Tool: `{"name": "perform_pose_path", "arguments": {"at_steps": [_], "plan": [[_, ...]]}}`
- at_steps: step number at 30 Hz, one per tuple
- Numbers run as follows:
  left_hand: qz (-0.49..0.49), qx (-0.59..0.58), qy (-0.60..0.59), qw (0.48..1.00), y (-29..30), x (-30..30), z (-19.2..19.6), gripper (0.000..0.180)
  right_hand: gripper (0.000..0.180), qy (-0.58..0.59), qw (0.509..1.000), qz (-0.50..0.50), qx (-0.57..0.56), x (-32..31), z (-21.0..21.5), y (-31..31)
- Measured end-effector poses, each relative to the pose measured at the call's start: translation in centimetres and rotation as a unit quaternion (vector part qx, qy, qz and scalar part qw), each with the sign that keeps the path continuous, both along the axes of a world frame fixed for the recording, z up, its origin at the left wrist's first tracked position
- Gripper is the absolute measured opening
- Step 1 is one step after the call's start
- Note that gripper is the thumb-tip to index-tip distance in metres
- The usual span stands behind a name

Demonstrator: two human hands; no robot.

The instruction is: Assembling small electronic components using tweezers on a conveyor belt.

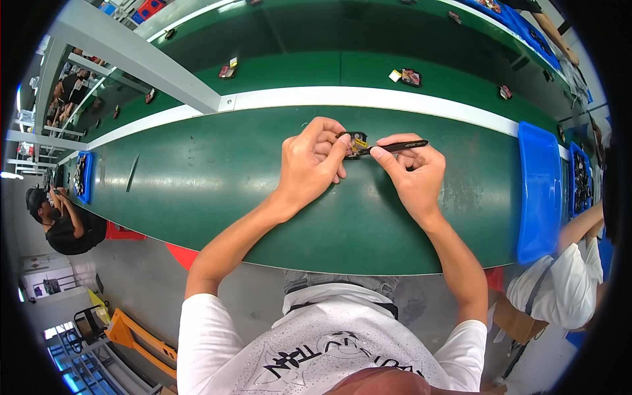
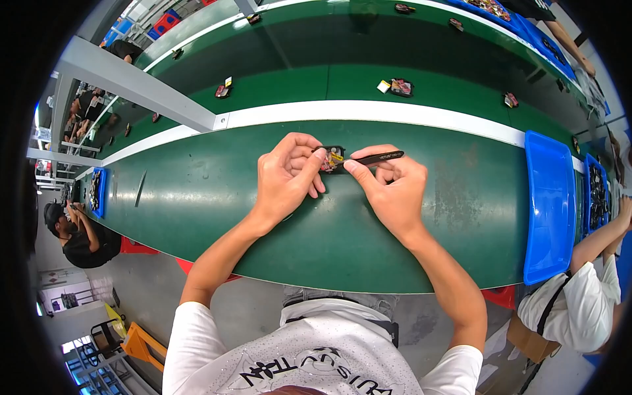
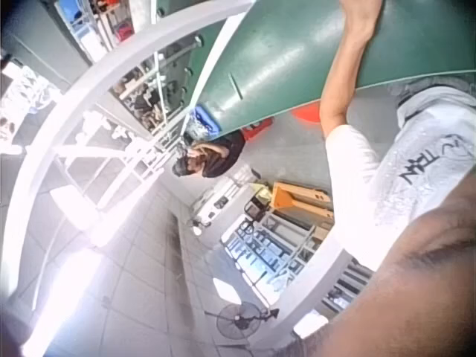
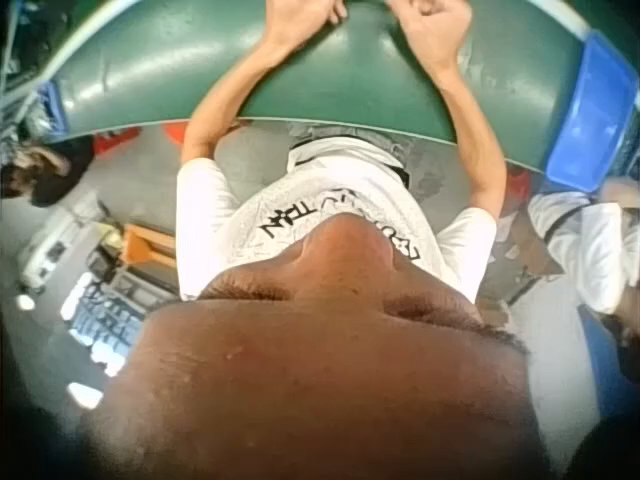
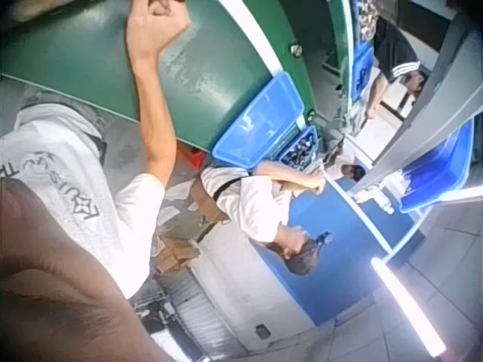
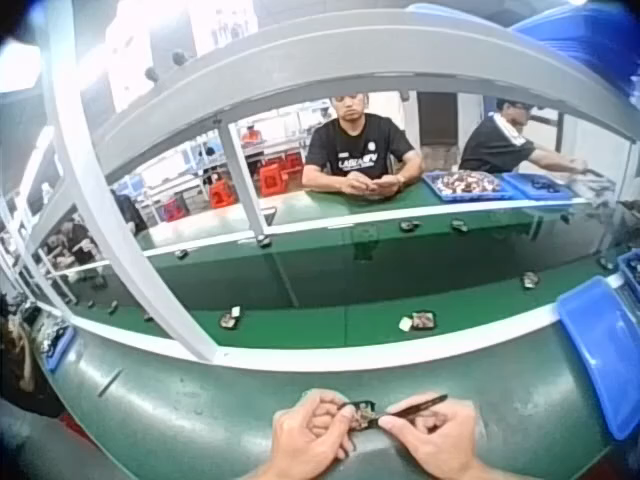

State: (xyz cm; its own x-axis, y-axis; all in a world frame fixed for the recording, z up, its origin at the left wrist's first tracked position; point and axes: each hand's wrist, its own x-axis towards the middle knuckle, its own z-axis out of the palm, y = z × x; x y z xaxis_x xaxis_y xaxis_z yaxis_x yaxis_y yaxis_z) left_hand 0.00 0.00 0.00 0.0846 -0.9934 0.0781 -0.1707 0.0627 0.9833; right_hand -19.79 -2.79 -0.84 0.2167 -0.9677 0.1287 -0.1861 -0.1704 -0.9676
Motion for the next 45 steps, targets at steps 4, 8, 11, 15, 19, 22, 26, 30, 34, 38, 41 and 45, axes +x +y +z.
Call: {"name": "perform_pose_path", "arguments": {"at_steps": [4,8,11,15,19,22,26,30,34,38,41,45], "plan": [[-0.005,-0.016,0.017,1.0,0.1,-0.3,0.0,0.015,0.012,-0.117,0.992,0.006,0.042,0.2,-0.3,-0.4],[-0.015,-0.029,0.032,0.999,0.1,-0.3,-0.2,0.013,0.009,-0.184,0.974,0.021,0.132,0.1,1.0,-0.6],[-0.021,-0.03,0.039,0.999,0.1,-0.4,-0.3,0.014,0.009,-0.182,0.974,0.02,0.132,0.0,0.9,-0.5],[-0.014,-0.025,0.062,0.998,0.2,-0.9,-0.3,0.015,0.009,-0.182,0.975,0.028,0.12,-0.4,0.8,-0.5],[-0.006,-0.004,0.089,0.996,0.3,-1.3,-0.1,0.018,0.01,-0.195,0.974,0.04,0.109,-0.6,0.7,-0.6],[-0.022,0.014,0.098,0.995,0.4,-1.5,-0.1,0.024,0.01,-0.198,0.975,0.04,0.094,-1.0,0.5,-0.5],[-0.058,0.031,0.149,0.987,0.2,-1.6,-0.1,0.031,0.011,-0.212,0.976,0.019,0.048,-1.2,0.4,-0.2],[-0.072,0.041,0.177,0.981,0.1,-1.9,-0.2,0.035,0.011,-0.194,0.981,0.011,0.014,-2.0,0.2,0.1],[-0.076,0.047,0.188,0.978,0.1,-2.5,-0.2,0.037,0.008,-0.119,0.987,-0.015,-0.104,-2.3,0.3,0.5],[-0.07,0.037,0.186,0.979,0.2,-2.9,-0.2,0.036,0.007,-0.101,0.985,-0.019,-0.136,-2.6,0.4,0.4],[-0.059,0.028,0.189,0.98,0.3,-3.4,-0.1,0.035,0.007,-0.096,0.986,-0.024,-0.132,-2.9,0.4,0.6],[-0.052,0.025,0.188,0.98,0.5,-4.1,0.1,0.034,0.007,-0.101,0.987,-0.024,-0.123,-3.4,0.3,0.7]]}}
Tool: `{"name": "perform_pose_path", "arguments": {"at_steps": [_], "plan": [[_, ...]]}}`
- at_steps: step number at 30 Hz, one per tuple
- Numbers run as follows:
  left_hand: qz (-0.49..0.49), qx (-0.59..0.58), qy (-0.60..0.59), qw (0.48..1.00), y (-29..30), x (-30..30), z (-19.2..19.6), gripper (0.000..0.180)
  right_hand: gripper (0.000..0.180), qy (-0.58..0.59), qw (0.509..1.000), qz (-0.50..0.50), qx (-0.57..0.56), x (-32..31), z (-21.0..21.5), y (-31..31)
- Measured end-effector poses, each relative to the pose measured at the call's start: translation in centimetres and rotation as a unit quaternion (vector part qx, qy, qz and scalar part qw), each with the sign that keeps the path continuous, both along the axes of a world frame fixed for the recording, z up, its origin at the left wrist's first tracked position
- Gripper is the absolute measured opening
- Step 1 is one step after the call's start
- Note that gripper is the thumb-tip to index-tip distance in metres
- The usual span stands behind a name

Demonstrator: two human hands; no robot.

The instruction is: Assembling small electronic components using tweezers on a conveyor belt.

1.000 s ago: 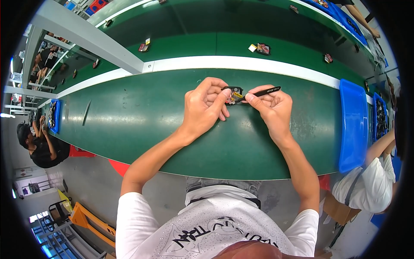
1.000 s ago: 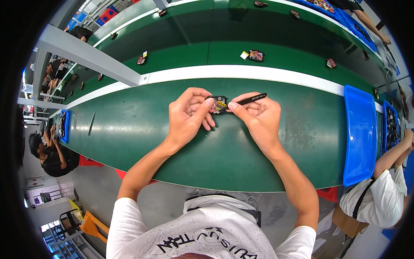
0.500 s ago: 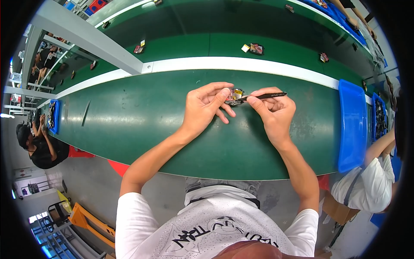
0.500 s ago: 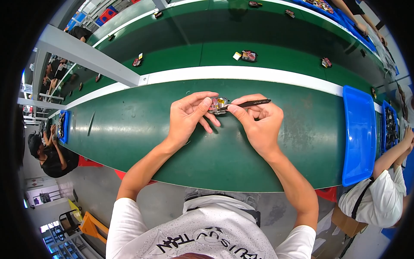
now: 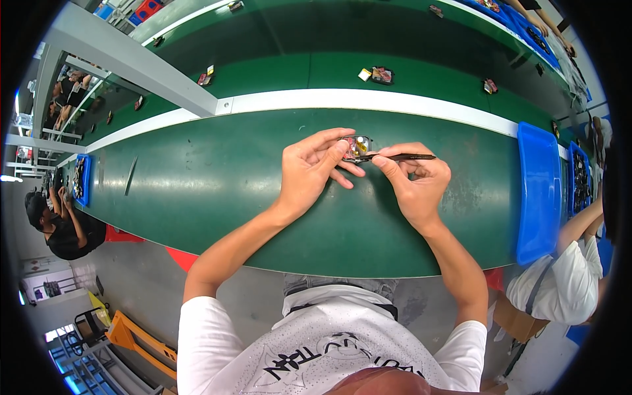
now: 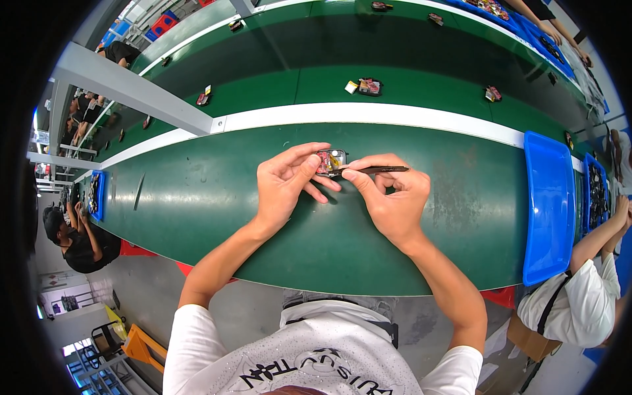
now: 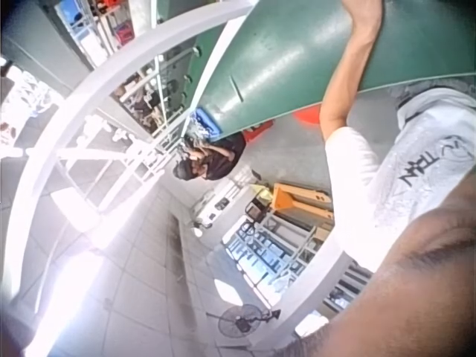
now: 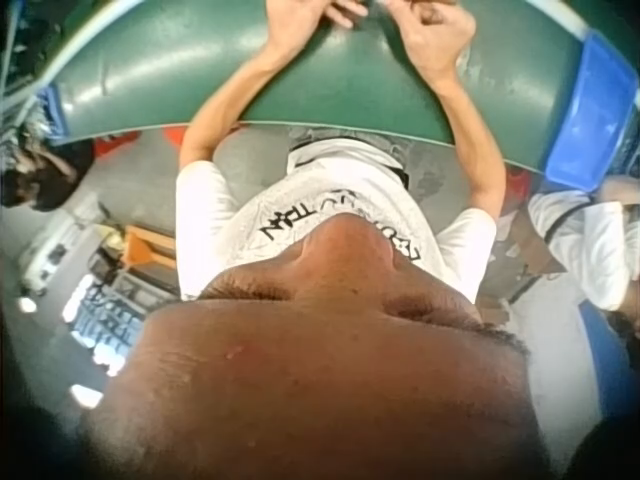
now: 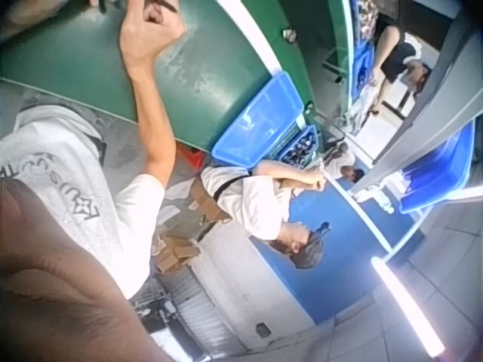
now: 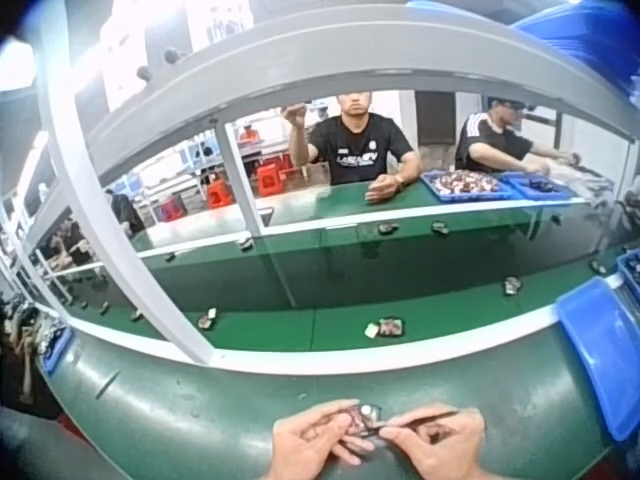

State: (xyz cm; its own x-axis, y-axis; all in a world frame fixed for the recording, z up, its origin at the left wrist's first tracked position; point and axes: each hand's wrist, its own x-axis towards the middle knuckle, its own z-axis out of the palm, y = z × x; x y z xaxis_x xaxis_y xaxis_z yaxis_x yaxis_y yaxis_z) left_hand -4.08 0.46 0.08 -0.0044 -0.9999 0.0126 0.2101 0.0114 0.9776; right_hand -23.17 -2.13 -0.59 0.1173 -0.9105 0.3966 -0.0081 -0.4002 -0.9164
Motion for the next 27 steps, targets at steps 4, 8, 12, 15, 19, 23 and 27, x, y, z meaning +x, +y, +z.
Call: {"name": "perform_pose_path", "arguments": {"at_steps": [4,8,12,15,19,23,27], "plan": [[0.002,-0.016,-0.002,1.0,0.1,-0.4,-0.1,0.034,0.007,0.01,1.0,-0.003,-0.009,-0.4,0.2,0.0],[-0.01,-0.029,-0.017,0.999,0.1,-0.7,-0.2,0.033,0.008,0.043,0.999,0.003,-0.028,-1.2,0.3,-0.2],[-0.002,-0.031,-0.028,0.999,0.0,-1.2,-0.3,0.032,0.008,0.063,0.996,0.004,-0.064,-1.7,0.1,-0.4],[0.01,-0.043,-0.04,0.998,-0.1,-1.6,0.0,0.032,0.009,0.052,0.996,-0.006,-0.072,-1.8,0.3,-0.4],[0.012,-0.041,-0.032,0.999,-0.2,-2.0,0.1,0.032,0.009,0.071,0.992,-0.011,-0.1,-2.2,0.6,-0.4],[0.008,-0.041,-0.032,0.999,-0.2,-2.3,0.0,0.032,0.01,0.102,0.986,-0.012,-0.133,-2.7,0.5,-0.4],[0.007,-0.03,-0.017,0.999,-0.2,-2.9,0.1,0.033,0.012,0.101,0.986,-0.011,-0.132,-3.2,0.6,-0.4]]}}
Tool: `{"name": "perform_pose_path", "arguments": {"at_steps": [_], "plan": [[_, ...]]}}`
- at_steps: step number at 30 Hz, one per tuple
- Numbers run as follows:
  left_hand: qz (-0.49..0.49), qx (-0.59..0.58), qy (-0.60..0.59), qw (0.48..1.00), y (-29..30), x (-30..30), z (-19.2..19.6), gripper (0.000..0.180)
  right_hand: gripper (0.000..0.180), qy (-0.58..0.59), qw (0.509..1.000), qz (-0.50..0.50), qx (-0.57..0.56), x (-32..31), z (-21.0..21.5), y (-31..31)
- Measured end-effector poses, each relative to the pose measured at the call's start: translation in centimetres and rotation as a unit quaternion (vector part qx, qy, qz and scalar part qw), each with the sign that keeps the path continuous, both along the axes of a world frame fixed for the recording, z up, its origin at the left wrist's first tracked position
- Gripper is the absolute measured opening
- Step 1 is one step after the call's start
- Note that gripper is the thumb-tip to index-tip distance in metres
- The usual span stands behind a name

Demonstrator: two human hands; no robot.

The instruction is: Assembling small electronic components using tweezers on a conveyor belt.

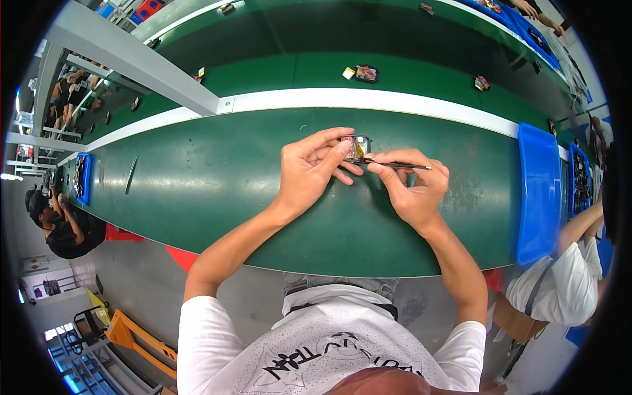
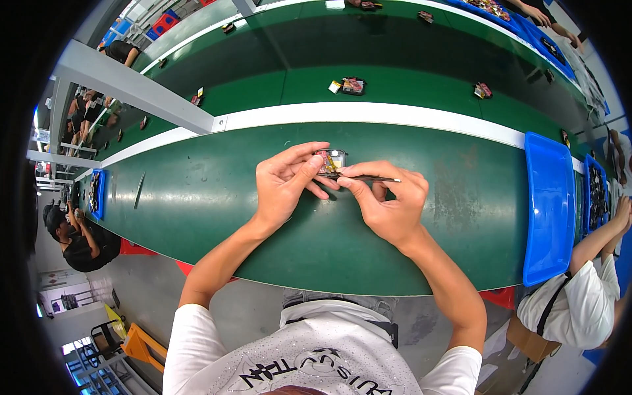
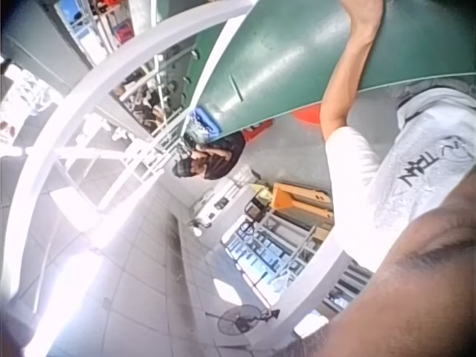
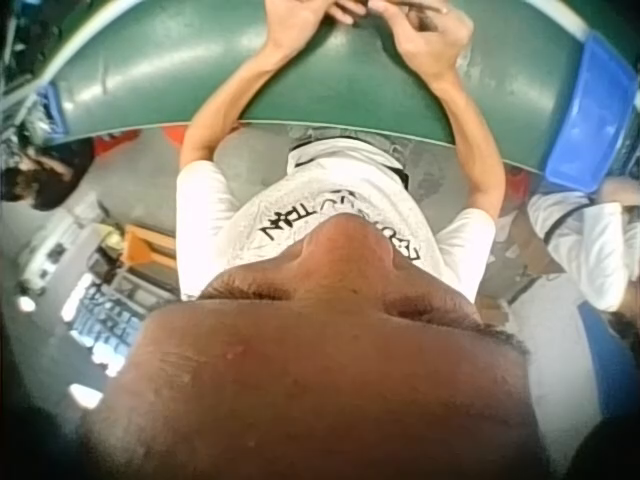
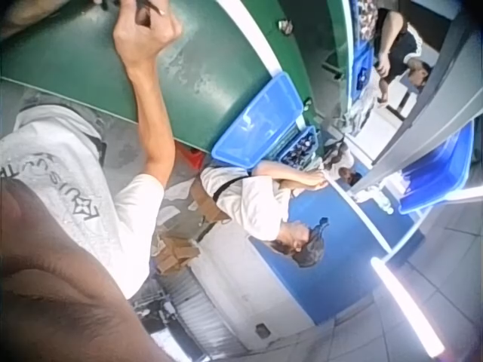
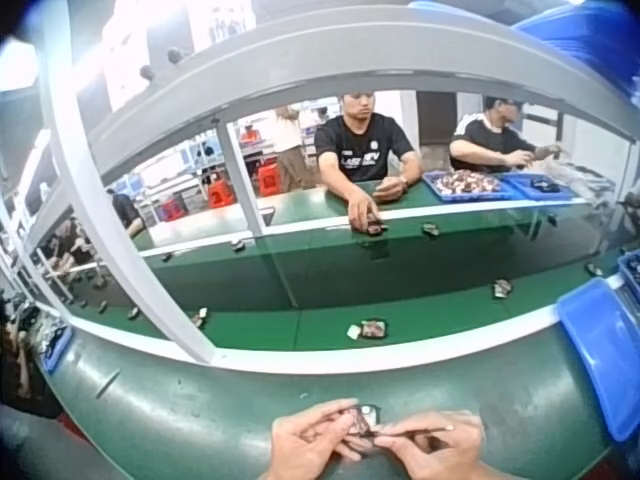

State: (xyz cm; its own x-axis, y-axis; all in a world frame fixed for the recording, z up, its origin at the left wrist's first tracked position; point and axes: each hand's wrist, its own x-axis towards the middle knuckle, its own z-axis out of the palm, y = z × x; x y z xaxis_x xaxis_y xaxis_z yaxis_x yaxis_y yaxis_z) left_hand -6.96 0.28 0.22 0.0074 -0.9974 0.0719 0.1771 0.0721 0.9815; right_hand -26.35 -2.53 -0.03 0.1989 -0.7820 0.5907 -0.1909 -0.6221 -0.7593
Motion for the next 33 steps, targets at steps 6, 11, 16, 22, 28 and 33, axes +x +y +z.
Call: {"name": "perform_pose_path", "arguments": {"at_steps": [6,11,16,22,28,33], "plan": [[-0.01,-0.005,-0.011,1.0,-0.1,-0.8,-0.2,0.034,0.013,0.007,0.999,0.024,-0.037,-0.8,0.4,-0.1],[-0.02,-0.026,-0.076,0.997,-0.2,-1.2,-0.2,0.035,0.013,0.031,0.993,0.037,-0.108,-1.2,1.1,-0.1],[-0.01,-0.001,-0.095,0.995,-0.4,-2.2,0.4,0.034,0.014,0.034,0.991,0.038,-0.123,-1.8,0.3,-0.6],[0.005,0.045,-0.075,0.996,-0.9,-3.3,1.1,0.025,0.015,0.034,0.989,0.038,-0.141,-2.5,0.1,-0.9],[-0.002,0.066,-0.054,0.996,-1.6,-3.9,0.7,0.015,0.016,0.039,0.989,0.038,-0.136,-3.2,-0.1,-1.2],[0.021,0.116,-0.09,0.989,-3.6,-3.1,1.1,0.02,0.017,0.024,0.994,0.026,-0.108,-3.8,0.4,-1.7]]}}
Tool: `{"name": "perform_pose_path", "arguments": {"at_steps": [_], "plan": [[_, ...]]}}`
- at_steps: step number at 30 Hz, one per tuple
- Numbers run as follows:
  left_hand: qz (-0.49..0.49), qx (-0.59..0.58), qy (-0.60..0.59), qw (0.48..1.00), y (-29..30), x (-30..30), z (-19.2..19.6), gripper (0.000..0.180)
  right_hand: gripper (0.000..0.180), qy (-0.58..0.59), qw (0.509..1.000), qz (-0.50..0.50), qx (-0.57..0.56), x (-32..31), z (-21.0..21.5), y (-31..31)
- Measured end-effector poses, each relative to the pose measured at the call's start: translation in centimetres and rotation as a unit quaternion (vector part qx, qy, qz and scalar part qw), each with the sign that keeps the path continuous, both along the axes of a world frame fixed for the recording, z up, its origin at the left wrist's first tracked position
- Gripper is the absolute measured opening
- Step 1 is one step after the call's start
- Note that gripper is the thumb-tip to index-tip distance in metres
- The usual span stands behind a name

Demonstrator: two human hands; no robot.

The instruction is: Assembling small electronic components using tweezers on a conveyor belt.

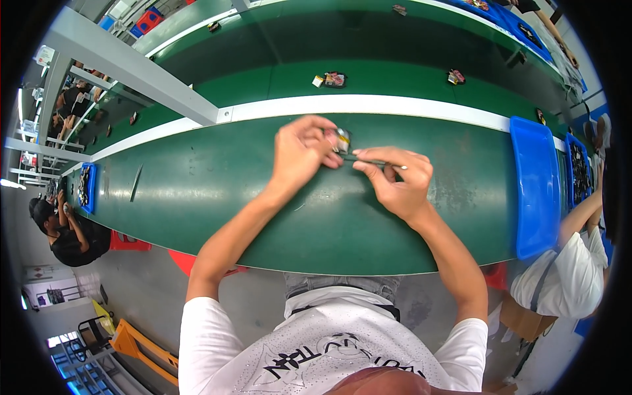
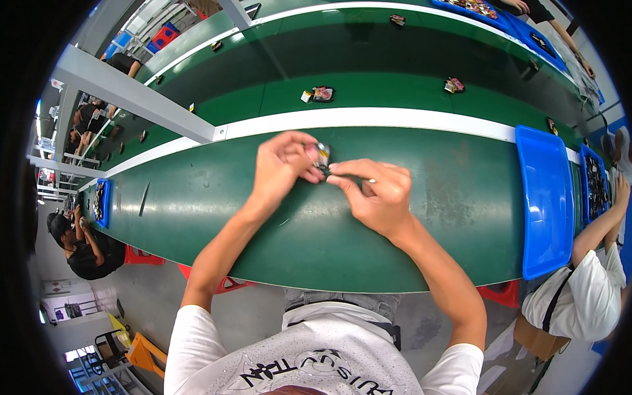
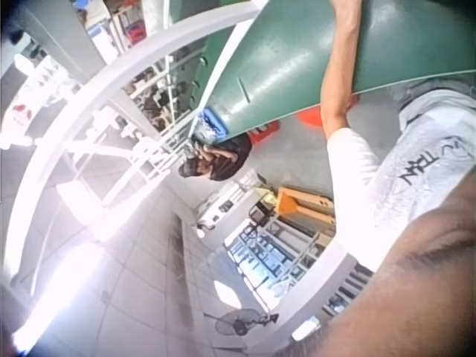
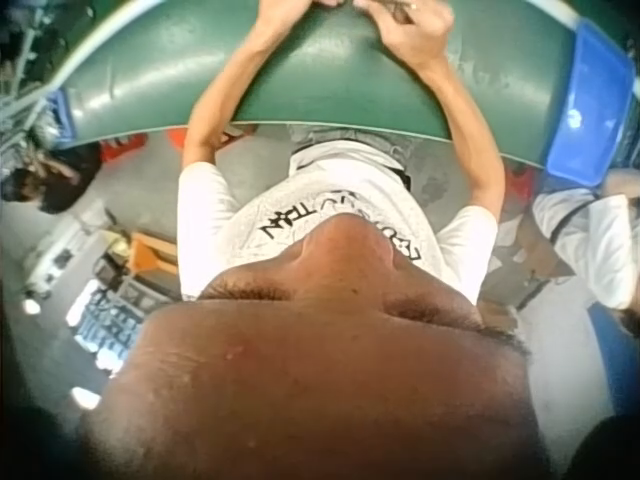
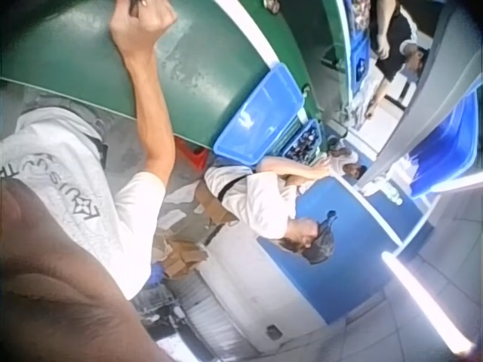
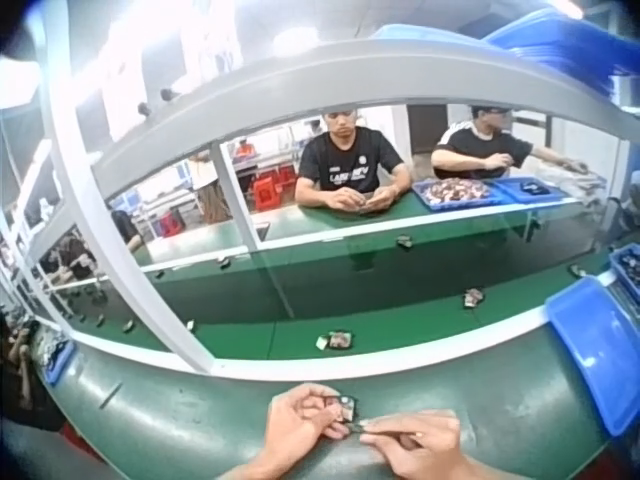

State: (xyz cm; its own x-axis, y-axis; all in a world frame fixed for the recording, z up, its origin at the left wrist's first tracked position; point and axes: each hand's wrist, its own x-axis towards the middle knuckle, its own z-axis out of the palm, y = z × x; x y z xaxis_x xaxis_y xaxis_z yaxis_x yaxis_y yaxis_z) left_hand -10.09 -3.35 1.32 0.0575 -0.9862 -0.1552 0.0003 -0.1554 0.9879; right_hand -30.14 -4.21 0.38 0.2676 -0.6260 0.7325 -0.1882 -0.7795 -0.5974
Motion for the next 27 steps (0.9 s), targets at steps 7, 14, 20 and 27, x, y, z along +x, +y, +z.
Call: {"name": "perform_pose_path", "arguments": {"at_steps": [7,14,20,27], "plan": [[0.175,-0.056,-0.167,0.969,-10.8,9.4,-1.1,0.018,0.019,-0.035,0.996,-0.047,0.063,-1.0,-0.3,-0.6],[0.204,-0.071,-0.608,0.764,-14.2,8.6,0.0,0.032,0.019,-0.012,0.996,-0.064,0.065,-2.2,-0.1,-0.9],[-0.132,-0.185,-0.425,0.876,-15.4,4.0,2.2,0.029,0.017,0.002,0.996,-0.059,0.062,-2.3,0.4,-0.6],[-0.207,-0.157,-0.512,0.819,-16.9,4.2,1.6,0.027,0.018,-0.004,0.997,-0.047,0.062,-2.3,1.2,-0.4]]}}
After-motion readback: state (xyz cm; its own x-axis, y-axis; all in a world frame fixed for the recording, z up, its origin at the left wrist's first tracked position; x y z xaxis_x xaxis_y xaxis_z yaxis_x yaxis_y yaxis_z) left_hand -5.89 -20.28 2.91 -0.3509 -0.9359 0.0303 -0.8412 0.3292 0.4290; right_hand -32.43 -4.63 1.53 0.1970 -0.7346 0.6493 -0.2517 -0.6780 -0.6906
